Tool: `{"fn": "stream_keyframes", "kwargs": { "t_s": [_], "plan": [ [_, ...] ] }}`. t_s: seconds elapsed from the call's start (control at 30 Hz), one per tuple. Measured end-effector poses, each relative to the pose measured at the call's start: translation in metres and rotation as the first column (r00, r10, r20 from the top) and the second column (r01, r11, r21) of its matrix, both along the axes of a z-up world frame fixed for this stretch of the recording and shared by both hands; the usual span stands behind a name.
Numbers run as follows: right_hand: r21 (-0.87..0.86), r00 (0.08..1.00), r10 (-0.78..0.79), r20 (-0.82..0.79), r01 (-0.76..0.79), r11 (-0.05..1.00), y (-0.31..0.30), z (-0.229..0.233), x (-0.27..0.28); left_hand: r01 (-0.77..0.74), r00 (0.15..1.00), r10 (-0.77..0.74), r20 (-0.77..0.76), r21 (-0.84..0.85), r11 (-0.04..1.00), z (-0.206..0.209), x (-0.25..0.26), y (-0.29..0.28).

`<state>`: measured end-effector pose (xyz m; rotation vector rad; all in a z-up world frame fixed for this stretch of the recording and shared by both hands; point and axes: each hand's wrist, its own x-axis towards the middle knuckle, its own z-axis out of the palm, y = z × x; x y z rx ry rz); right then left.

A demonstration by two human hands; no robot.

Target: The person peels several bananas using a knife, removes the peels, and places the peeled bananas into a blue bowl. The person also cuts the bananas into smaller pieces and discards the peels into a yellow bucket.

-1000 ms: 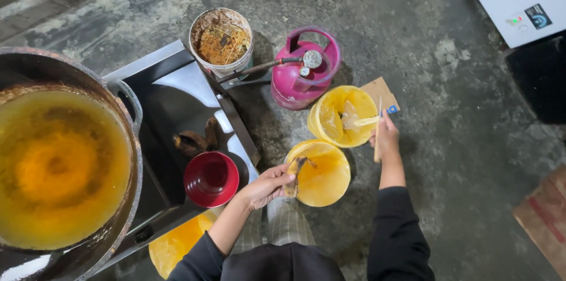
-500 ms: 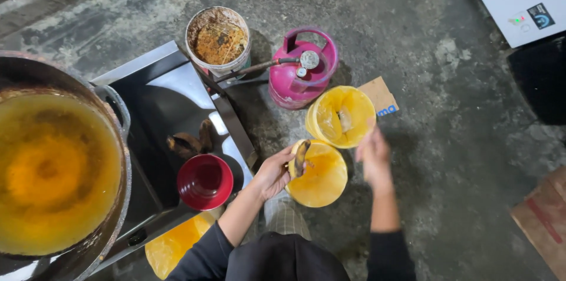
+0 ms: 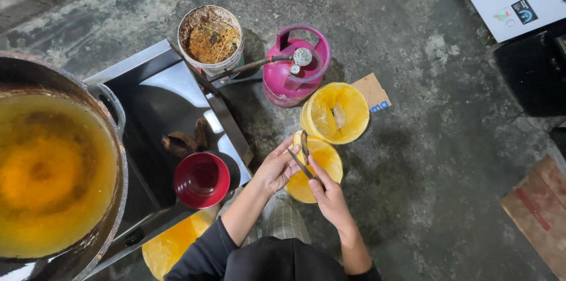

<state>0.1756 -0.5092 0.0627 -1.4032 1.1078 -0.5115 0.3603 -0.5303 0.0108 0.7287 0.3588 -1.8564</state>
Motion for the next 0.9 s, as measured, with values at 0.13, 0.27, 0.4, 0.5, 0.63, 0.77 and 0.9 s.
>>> {"fn": "stream_keyframes", "kwargs": {
  "t_s": [0.13, 0.27, 0.4, 0.5, 0.63, 0.77, 0.9],
  "plan": [
    [-0.121, 1.0, 0.003, 0.009, -0.002, 0.993, 0.002, -0.008, -0.001, -0.006, 1.0, 0.006, 0.011, 0.029, 1.0, 0.001, -0.001, 0.002],
    [-0.204, 1.0, 0.005, -0.008, -0.007, 0.979, 0.001, -0.009, -0.002, -0.005, 1.0, 0.005, 0.014, 0.027, 1.0, -0.005, -0.001, 0.006],
    [-0.152, 0.986, -0.164, 0.008, 0.164, 0.975, 0.011, -0.037, -0.01, -0.011, 0.997, 0.009, 0.076, 0.027, 1.0, -0.028, -0.012, 0.011],
    [-0.116, 0.976, -0.203, 0.076, 0.211, 0.971, 0.005, -0.051, -0.023, 0.024, 0.999, -0.023, 0.045, -0.018, 1.0, -0.026, -0.008, 0.013],
    [-0.156, 0.951, -0.268, 0.153, 0.291, 0.944, -0.019, -0.044, -0.038, 0.076, 0.997, -0.074, 0.037, -0.076, 0.994, -0.011, 0.003, 0.018],
    [-0.177, 0.91, -0.39, 0.141, 0.411, 0.894, -0.053, -0.024, -0.05, 0.165, 0.986, -0.165, 0.016, -0.172, 0.971, 0.0, 0.012, 0.029],
    [-0.12, 0.806, -0.591, 0.044, 0.591, 0.797, -0.091, -0.043, -0.074, 0.217, 0.976, -0.209, 0.058, -0.242, 0.946, 0.003, 0.017, 0.038]
  ]
}}
